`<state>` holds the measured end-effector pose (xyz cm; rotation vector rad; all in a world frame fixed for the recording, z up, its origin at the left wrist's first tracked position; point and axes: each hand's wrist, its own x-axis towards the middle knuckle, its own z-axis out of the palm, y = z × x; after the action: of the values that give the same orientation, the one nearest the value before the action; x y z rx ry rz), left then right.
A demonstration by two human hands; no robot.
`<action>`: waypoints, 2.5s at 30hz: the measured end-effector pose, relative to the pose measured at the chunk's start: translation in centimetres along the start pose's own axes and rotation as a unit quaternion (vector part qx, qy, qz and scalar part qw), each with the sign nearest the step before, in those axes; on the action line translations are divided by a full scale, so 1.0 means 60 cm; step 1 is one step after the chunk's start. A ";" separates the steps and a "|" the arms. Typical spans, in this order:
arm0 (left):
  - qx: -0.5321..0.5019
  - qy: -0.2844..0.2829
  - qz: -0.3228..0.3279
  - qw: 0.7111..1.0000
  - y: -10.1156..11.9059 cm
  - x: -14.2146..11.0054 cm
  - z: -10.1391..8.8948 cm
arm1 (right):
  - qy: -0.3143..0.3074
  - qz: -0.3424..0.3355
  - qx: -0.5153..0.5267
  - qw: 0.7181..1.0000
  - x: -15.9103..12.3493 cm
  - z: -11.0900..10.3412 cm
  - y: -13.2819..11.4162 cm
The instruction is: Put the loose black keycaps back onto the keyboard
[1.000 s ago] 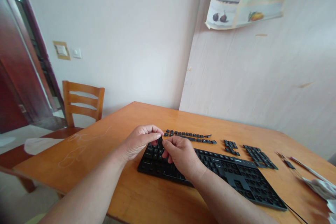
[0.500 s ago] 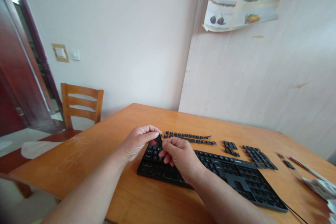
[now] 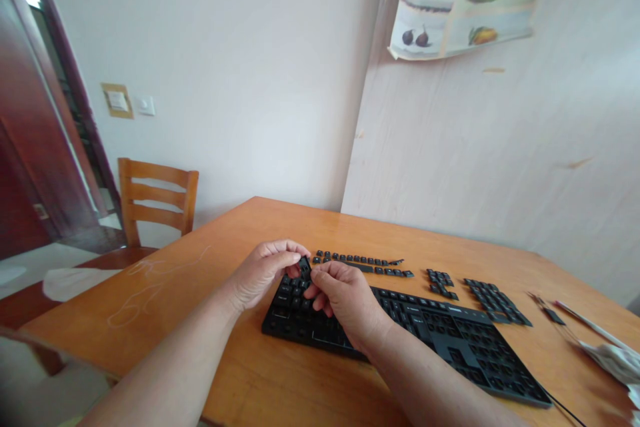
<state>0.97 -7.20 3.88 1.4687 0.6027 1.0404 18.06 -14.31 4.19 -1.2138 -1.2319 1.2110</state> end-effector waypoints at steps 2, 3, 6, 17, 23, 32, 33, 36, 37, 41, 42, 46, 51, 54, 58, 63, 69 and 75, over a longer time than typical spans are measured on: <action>0.006 0.001 -0.004 1.000 0.003 -0.001 0.000 | 0.003 -0.003 0.000 1.000 0.000 0.000 0.001; 0.007 0.003 -0.006 1.000 0.004 -0.001 0.001 | 0.005 -0.004 0.002 1.000 0.000 0.000 0.002; 0.006 0.010 -0.010 1.000 0.006 -0.002 0.002 | 0.012 -0.006 0.020 1.000 -0.001 -0.001 0.001; -0.007 0.010 -0.006 1.000 0.001 0.002 0.001 | -0.021 0.042 0.102 0.994 0.003 -0.007 0.002; -0.025 -0.003 -0.002 1.000 -0.001 0.001 -0.001 | -0.002 -0.004 0.061 0.998 0.005 -0.009 0.001; -0.007 0.008 -0.026 1.000 -0.001 0.002 -0.003 | 0.068 -0.137 -0.135 0.979 0.009 -0.005 0.019; -0.002 0.007 -0.027 1.000 0.000 0.002 -0.002 | 0.065 -0.146 -0.146 0.976 0.009 -0.005 0.021; 0.008 0.008 -0.027 1.000 0.001 0.001 0.000 | 0.071 -0.184 -0.200 0.960 0.009 -0.006 0.026; 0.010 0.010 -0.027 1.000 0.002 0.001 0.000 | 0.079 -0.202 -0.227 0.949 0.009 -0.007 0.026; 0.022 0.016 -0.029 0.999 0.000 0.002 0.001 | 0.118 -0.269 -0.344 0.892 0.007 -0.012 0.021; 0.025 0.016 -0.030 0.999 0.000 0.002 0.001 | 0.125 -0.278 -0.363 0.880 0.006 -0.012 0.020; 0.031 0.013 -0.037 0.999 -0.003 0.004 0.000 | 0.130 -0.300 -0.409 0.852 0.001 -0.014 0.013; 0.037 0.008 -0.037 0.999 -0.002 0.004 0.000 | 0.134 -0.318 -0.434 0.832 0.001 -0.014 0.009; 0.036 0.001 -0.040 0.999 0.000 0.003 0.001 | 0.136 -0.324 -0.439 0.827 0.003 -0.014 0.008; 0.029 0.005 -0.040 0.999 0.001 0.003 -0.001 | 0.129 -0.331 -0.434 0.828 0.004 -0.014 0.006; 0.033 0.079 -0.035 0.996 -0.003 0.010 -0.012 | 0.107 -0.334 -0.441 0.826 -0.001 -0.013 0.011; 0.046 0.123 -0.024 0.991 -0.008 0.014 -0.017 | 0.083 -0.323 -0.478 0.813 -0.014 -0.004 0.019; 0.050 0.137 -0.018 0.989 -0.010 0.016 -0.018 | 0.063 -0.323 -0.508 0.796 -0.029 0.012 0.027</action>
<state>0.58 -5.74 3.45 1.4059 0.8862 1.2081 17.36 -16.03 2.56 -1.3481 -2.0609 -0.1341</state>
